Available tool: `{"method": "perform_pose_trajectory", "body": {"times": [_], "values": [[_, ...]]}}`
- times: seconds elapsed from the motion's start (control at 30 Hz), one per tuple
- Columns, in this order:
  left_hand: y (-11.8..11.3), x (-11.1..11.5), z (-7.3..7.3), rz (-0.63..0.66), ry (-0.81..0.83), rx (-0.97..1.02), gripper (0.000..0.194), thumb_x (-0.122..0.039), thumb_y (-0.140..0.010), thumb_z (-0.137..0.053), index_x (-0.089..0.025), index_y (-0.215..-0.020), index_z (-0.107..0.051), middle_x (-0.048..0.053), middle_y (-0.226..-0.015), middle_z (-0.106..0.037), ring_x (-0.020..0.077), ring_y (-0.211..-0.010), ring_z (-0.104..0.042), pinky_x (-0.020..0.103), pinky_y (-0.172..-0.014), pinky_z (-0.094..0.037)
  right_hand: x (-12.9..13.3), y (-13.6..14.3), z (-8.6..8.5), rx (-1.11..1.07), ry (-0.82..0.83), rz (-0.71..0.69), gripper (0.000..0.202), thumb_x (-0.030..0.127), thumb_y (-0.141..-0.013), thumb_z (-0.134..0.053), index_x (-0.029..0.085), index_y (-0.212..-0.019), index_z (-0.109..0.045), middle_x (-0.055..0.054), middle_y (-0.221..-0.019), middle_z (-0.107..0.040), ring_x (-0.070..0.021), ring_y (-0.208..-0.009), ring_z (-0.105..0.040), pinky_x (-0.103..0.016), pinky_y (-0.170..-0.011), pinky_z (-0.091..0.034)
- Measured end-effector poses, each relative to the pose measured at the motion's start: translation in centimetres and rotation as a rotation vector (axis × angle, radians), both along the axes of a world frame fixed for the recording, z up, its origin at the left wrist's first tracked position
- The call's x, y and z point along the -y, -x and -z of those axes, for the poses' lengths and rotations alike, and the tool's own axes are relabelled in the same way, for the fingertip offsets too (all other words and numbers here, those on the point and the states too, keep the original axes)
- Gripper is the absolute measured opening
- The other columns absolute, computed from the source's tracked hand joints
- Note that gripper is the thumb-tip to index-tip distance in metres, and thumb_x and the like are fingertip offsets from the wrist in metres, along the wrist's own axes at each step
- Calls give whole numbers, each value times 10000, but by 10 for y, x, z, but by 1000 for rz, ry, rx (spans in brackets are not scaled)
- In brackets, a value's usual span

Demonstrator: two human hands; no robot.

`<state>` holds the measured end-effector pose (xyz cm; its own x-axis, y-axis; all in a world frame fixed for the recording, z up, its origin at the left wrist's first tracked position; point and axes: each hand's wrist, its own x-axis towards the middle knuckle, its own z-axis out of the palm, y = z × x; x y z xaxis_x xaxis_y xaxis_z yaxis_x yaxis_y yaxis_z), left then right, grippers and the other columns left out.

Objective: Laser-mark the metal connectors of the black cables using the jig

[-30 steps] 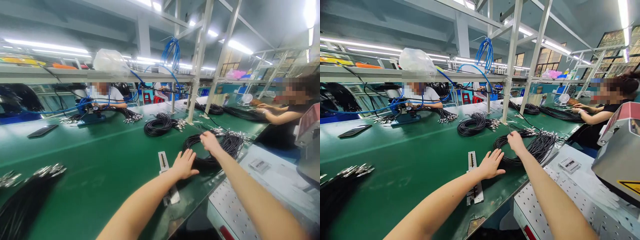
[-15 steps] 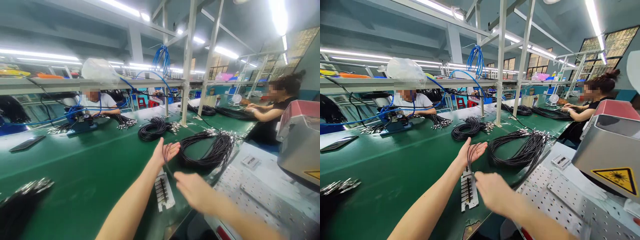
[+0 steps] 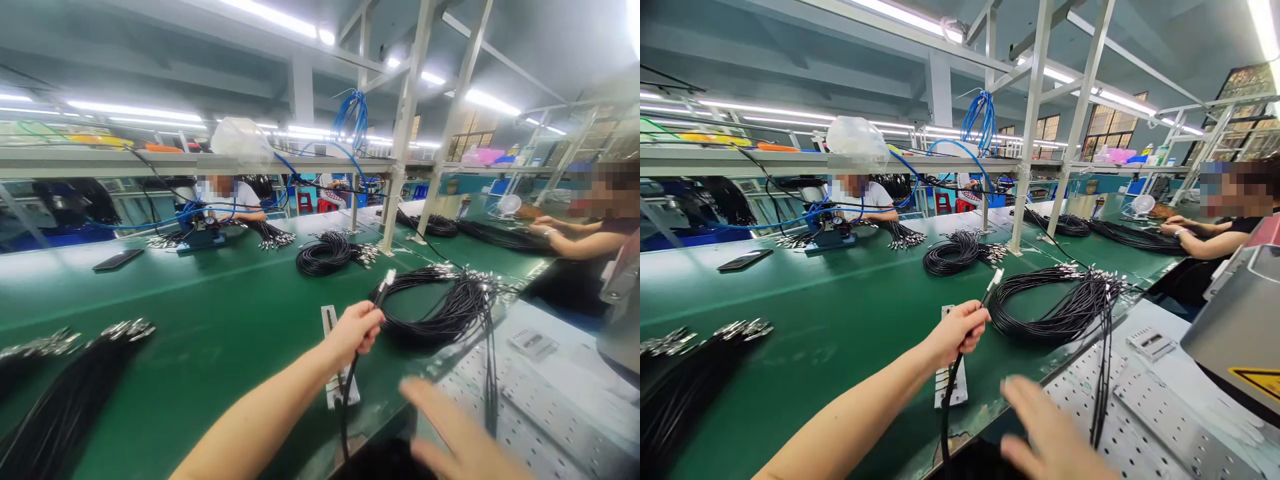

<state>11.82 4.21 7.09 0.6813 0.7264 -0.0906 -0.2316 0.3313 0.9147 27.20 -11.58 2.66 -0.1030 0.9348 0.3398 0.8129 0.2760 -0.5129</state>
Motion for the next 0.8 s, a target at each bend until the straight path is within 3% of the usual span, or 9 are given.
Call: {"method": "perform_pose_trajectory", "body": {"times": [0.1,0.17,0.23,0.33,0.43,0.5,0.57,0.67,0.8], "values": [[-1,36,5,190,-124,-119,297,-424,-702,-639,-160,-744,-508,-72,-442,-433,25,-301,-237,149,-298,-120,-32,-17,-55,-235,-168,124,503,492,-870,-422,262,-1316,-390,-56,-1344,-440,-217,-1212,-429,-370,-1020,-367],[-1,50,8,241,-168,-156,360,-487,-689,-630,-147,-752,-531,-62,-436,-453,31,-294,-256,164,-296,-136,-54,-19,-82,-343,-222,111,531,526,-868,-399,241,-1317,-393,-62,-1353,-431,-215,-1226,-413,-396,-1045,-331],[-1,57,10,228,-179,-175,403,-533,-692,-605,-139,-753,-545,-55,-439,-458,34,-295,-270,173,-298,-146,-69,-15,-95,-385,-94,18,522,542,-864,-402,212,-1261,-474,-75,-1306,-488,-220,-1213,-430,-415,-1052,-317],[-1,61,10,197,-133,-185,438,-571,-697,-579,-140,-760,-546,-52,-456,-450,34,-318,-286,171,-312,-156,-79,-5,-94,-442,104,-152,493,522,-884,-381,179,-1197,-547,-91,-1204,-578,-220,-1157,-490,-427,-1030,-344],[-2,63,13,217,-73,-143,437,-569,-708,-577,-139,-782,-542,-51,-487,-444,32,-346,-301,167,-333,-172,-78,1,-84,-454,128,-263,456,489,-901,-368,184,-1174,-568,-78,-1184,-593,-211,-1127,-514,-410,-997,-385],[-4,65,14,204,-49,-95,419,-551,-729,-570,-140,-805,-535,-50,-500,-445,34,-355,-309,169,-340,-175,-75,2,-80,-425,123,-277,432,476,-893,-395,188,-1154,-583,-70,-1187,-590,-205,-1083,-541,-366,-919,-456],[-6,66,14,163,-34,-47,392,-535,-754,-551,-150,-820,-512,-48,-507,-455,37,-355,-306,173,-342,-178,-72,1,-77,-420,155,-238,429,476,-884,-410,193,-1158,-580,-66,-1192,-584,-189,-970,-593,-299,-743,-530],[-8,67,11,159,-34,-44,361,-521,-782,-526,-164,-816,-478,-40,-517,-478,41,-353,-301,179,-347,-192,-68,3,-73,-466,215,-187,426,463,-896,-380,203,-1180,-561,-60,-1177,-589,-154,-813,-622,-233,-538,-517],[-12,71,9,235,-20,-121,401,-523,-719,-609,-163,-702,-433,-42,-533,-446,30,-383,-307,172,-359,-148,-65,8,-72,-451,59,-242,358,373,-895,-405,169,-1117,-599,-65,-1150,-607,-173,-999,-576,-309,-837,-487]]}}
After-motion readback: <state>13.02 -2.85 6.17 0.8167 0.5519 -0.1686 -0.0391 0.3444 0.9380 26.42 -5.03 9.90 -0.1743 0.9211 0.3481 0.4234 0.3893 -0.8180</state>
